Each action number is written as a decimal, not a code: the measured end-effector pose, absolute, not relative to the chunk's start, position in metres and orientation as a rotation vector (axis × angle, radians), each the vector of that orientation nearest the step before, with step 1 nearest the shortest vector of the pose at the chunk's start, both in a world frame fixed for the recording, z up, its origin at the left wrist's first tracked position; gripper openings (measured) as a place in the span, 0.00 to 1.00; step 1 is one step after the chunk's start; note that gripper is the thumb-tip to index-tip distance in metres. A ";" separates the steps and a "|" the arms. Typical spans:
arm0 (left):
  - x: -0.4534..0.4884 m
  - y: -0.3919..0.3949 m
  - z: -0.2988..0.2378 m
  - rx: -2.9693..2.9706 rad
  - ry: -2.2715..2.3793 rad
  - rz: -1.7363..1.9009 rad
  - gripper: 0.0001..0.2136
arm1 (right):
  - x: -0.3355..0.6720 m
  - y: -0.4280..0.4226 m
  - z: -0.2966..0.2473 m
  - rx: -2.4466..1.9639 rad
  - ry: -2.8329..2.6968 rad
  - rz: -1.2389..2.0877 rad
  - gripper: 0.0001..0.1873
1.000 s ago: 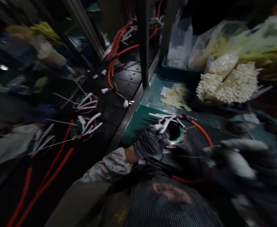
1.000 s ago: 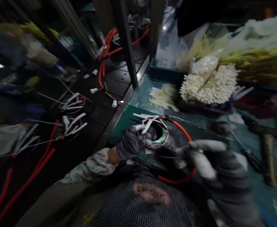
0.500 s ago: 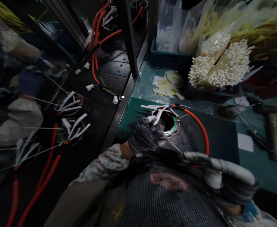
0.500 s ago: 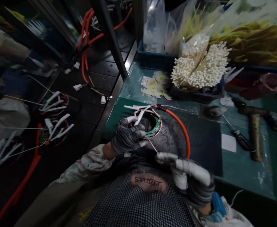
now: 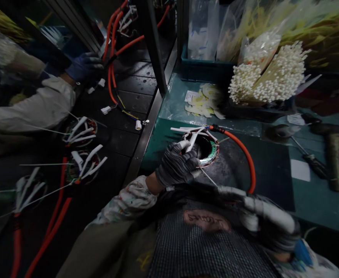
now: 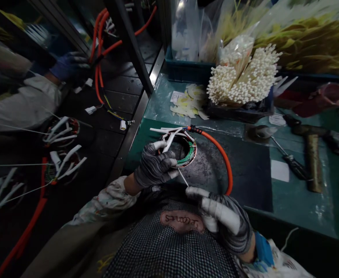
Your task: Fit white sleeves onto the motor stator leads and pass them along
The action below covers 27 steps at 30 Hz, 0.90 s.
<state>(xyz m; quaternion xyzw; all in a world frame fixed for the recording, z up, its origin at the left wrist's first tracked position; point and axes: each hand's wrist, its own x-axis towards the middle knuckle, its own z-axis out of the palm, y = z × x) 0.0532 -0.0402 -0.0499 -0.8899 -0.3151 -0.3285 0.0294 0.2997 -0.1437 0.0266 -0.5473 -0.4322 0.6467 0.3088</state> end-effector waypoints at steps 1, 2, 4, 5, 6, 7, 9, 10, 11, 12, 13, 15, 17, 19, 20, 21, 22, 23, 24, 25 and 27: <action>0.053 -0.040 -0.050 -2.753 -0.970 -0.991 0.13 | 0.296 -0.142 0.023 -1.447 -1.164 1.715 0.29; 0.052 -0.040 -0.049 -2.766 -0.966 -0.970 0.13 | 0.293 -0.138 0.019 -1.440 -1.214 1.691 0.27; 0.051 -0.039 -0.046 -2.803 -0.953 -0.945 0.13 | 0.285 -0.128 0.005 -1.441 -1.437 1.428 0.22; 0.050 -0.039 -0.044 -2.817 -0.941 -0.955 0.12 | 0.282 -0.121 -0.003 -1.441 -1.569 1.209 0.18; 0.049 -0.038 -0.042 -2.825 -0.924 -0.983 0.10 | 0.279 -0.114 -0.011 -1.428 -1.674 0.993 0.16; 0.049 -0.038 -0.041 -2.831 -0.908 -1.027 0.09 | 0.277 -0.106 -0.018 -1.415 -1.739 0.804 0.14; 0.048 -0.036 -0.039 -2.849 -0.890 -1.126 0.06 | 0.275 -0.090 -0.027 -1.420 -1.797 0.563 0.15; 0.049 -0.036 -0.039 -2.855 -0.888 -1.175 0.05 | 0.274 -0.083 -0.029 -1.430 -1.825 0.512 0.16; 0.049 -0.035 -0.040 -2.857 -0.897 -1.210 0.04 | 0.272 -0.077 -0.029 -1.439 -1.858 0.484 0.17; 0.049 -0.035 -0.041 -2.853 -0.908 -1.229 0.05 | 0.270 -0.072 -0.028 -1.443 -1.897 0.475 0.16; 0.050 -0.034 -0.043 -2.841 -0.916 -1.240 0.05 | 0.267 -0.067 -0.026 -1.435 -1.928 0.472 0.15; 0.050 -0.033 -0.046 -2.809 -0.913 -1.252 0.07 | 0.262 -0.059 -0.021 -1.402 -1.903 0.531 0.11; 0.049 -0.032 -0.048 -2.827 -0.877 -1.237 0.07 | 0.260 -0.054 -0.014 -1.378 -1.727 0.698 0.10; 0.048 -0.032 -0.048 -2.866 -0.829 -1.222 0.06 | 0.262 -0.049 -0.008 -1.312 -1.560 0.960 0.11; 0.048 -0.032 -0.048 -2.879 -0.826 -1.213 0.05 | 0.265 -0.048 -0.005 -1.270 -1.525 1.089 0.12; 0.047 -0.033 -0.047 -2.883 -0.835 -1.208 0.06 | 0.268 -0.047 -0.002 -1.233 -1.522 1.181 0.12; 0.047 -0.033 -0.047 -2.878 -0.843 -1.208 0.06 | 0.270 -0.047 0.000 -1.210 -1.541 1.230 0.11; 0.047 -0.033 -0.046 -2.875 -0.850 -1.205 0.07 | 0.272 -0.047 0.001 -1.204 -1.566 1.240 0.10; 0.047 -0.033 -0.046 -2.879 -0.849 -1.198 0.07 | 0.273 -0.047 0.002 -1.216 -1.577 1.218 0.08; 0.047 -0.032 -0.046 -2.884 -0.841 -1.199 0.06 | 0.273 -0.048 0.002 -1.230 -1.580 1.184 0.06; 0.047 -0.032 -0.047 -2.890 -0.824 -1.210 0.05 | 0.272 -0.050 0.000 -1.238 -1.570 1.126 0.02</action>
